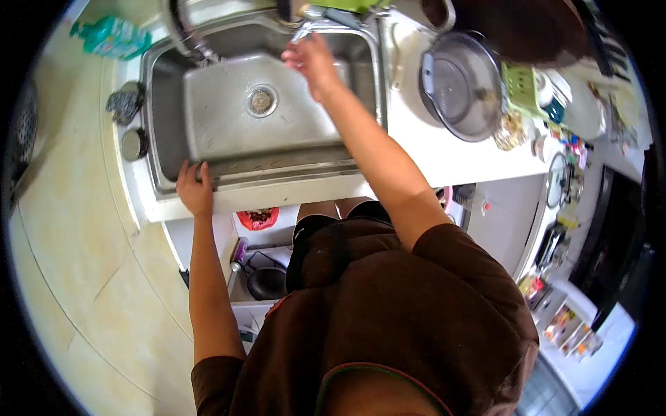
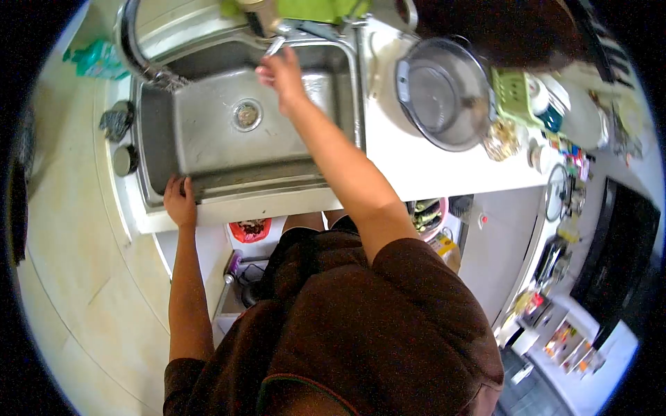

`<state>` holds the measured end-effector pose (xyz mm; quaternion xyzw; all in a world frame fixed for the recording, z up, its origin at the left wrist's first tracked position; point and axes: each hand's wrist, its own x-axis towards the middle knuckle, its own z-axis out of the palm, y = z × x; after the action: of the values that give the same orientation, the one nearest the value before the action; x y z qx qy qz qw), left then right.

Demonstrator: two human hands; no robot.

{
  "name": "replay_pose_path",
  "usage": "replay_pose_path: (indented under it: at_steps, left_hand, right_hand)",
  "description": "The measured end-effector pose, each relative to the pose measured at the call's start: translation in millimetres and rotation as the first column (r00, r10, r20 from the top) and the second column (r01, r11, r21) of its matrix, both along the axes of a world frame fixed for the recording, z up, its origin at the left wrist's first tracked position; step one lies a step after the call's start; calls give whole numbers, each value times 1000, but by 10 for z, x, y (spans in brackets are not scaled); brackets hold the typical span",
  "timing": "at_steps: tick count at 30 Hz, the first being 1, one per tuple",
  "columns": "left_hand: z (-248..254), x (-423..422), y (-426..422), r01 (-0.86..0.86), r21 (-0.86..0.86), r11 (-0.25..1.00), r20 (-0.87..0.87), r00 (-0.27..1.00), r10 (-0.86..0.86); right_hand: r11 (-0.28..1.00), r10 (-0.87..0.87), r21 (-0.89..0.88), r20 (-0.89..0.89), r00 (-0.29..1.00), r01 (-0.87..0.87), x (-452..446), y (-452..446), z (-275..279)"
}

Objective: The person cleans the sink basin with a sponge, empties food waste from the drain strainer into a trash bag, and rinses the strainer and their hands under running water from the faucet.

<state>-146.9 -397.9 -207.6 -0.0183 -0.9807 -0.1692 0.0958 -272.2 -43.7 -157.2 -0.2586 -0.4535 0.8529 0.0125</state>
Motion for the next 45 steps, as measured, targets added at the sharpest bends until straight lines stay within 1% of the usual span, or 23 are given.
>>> replay_pose_path:
  at_steps: [1, 2, 3, 5, 6, 9, 10, 12, 13, 14, 16, 20, 23, 26, 28, 30, 32, 35, 37, 40, 41, 43, 45]
  left_hand:
    - [-4, 1, -4, 13, -18, 1000, -3, 1000, -13]
    - [2, 0, -7, 26, -39, 999, -6, 1000, -26]
    - [-8, -2, -7, 36, -38, 999, -20, 999, -37]
    - [-17, -3, -2, 49, -41, 998, -41, 998, -51]
    - [-23, -23, -8, 48, -14, 999, -9, 999, -48]
    - [-37, 8, -49, 38, 11, 999, 71, 997, -39]
    - [-18, 24, -52, 39, -10, 999, 61, 997, -38]
    - [-6, 28, -2, 32, -40, 999, 27, 999, -31]
    - [-17, 10, -46, 41, -18, 999, 118, 992, -38]
    - [-40, 13, -57, 48, -27, 998, 75, 996, -45]
    - [-112, 17, -76, 62, -48, 997, -13, 998, -63]
    - [-128, 27, -96, 225, -133, 965, 31, 974, -223]
    - [-187, 259, 167, 262, -324, 909, 30, 963, -266]
    - [-165, 496, 569, 223, -270, 937, 12, 973, -229]
    - [-250, 552, 863, 291, -263, 920, 14, 955, -298]
    - [-248, 715, 1414, 389, -236, 891, -44, 911, -409]
    - [163, 949, 2226, 596, -130, 792, 54, 802, -595]
    - [368, 1373, 3402, 827, 58, 560, -121, 562, -818]
    - [616, 1669, 4215, 893, 104, 438, -31, 443, -896]
    - [574, 1978, 5290, 958, 94, 272, -40, 277, -960]
    - [507, 2050, 5594, 957, 100, 272, -54, 278, -959]
    - [315, 2123, 6111, 957, 113, 269, -80, 278, -957]
    - [191, 2044, 6419, 937, -2, 349, 25, 349, -937]
  right_hand:
    - [964, 130, 243, -85, 988, -106, 59, -5, -360]
    - [678, 292, 679, 104, 951, -282, 253, -17, -318]
    - [193, 320, 883, 355, 878, -427, 497, -43, -238]
    - [-411, 471, 744, 668, 576, -527, 861, 62, -170]
    - [-673, 440, 579, 814, 379, -461, 1037, 121, -145]
    - [-443, 528, 639, 753, 392, -629, 1581, 317, -7]
    - [-309, 562, 785, 606, 563, -537, 1798, 418, -37]
    - [-246, 547, 920, 392, 740, -305, 2076, 666, -65]
    - [-161, 500, 937, 348, 793, -309, 2242, 796, -39]
    - [-77, 445, 950, 305, 842, -303, 2385, 929, 70]
    - [-75, 314, 948, 318, 894, -311, 2685, 1183, 186]
    - [6, 101, 986, 163, 981, -165, 3218, 1530, 520]
    - [-10, -16, 983, 182, 983, -182, 3524, 1746, 675]
    - [71, -84, 977, 207, 975, -201, 3793, 1871, 644]
    - [131, -91, 966, 236, 967, -223, 3963, 1922, 557]
    - [133, -90, 966, 234, 968, -222, 4099, 1946, 553]
    - [92, -112, 967, 246, 963, -237, 4206, 1985, 534]
    - [139, -169, 981, 155, 973, -132, 4398, 2120, 392]
    - [175, -185, 981, 115, 976, -83, 4524, 2246, 335]
    - [170, -205, 980, 139, 969, -104, 4752, 2436, 310]
    - [144, -196, 988, 76, 978, -48, 4843, 2506, 298]
    - [175, -194, 978, 149, 970, -115, 5041, 2653, 250]
    - [215, -179, 966, 180, 967, -140, 5263, 2820, 150]
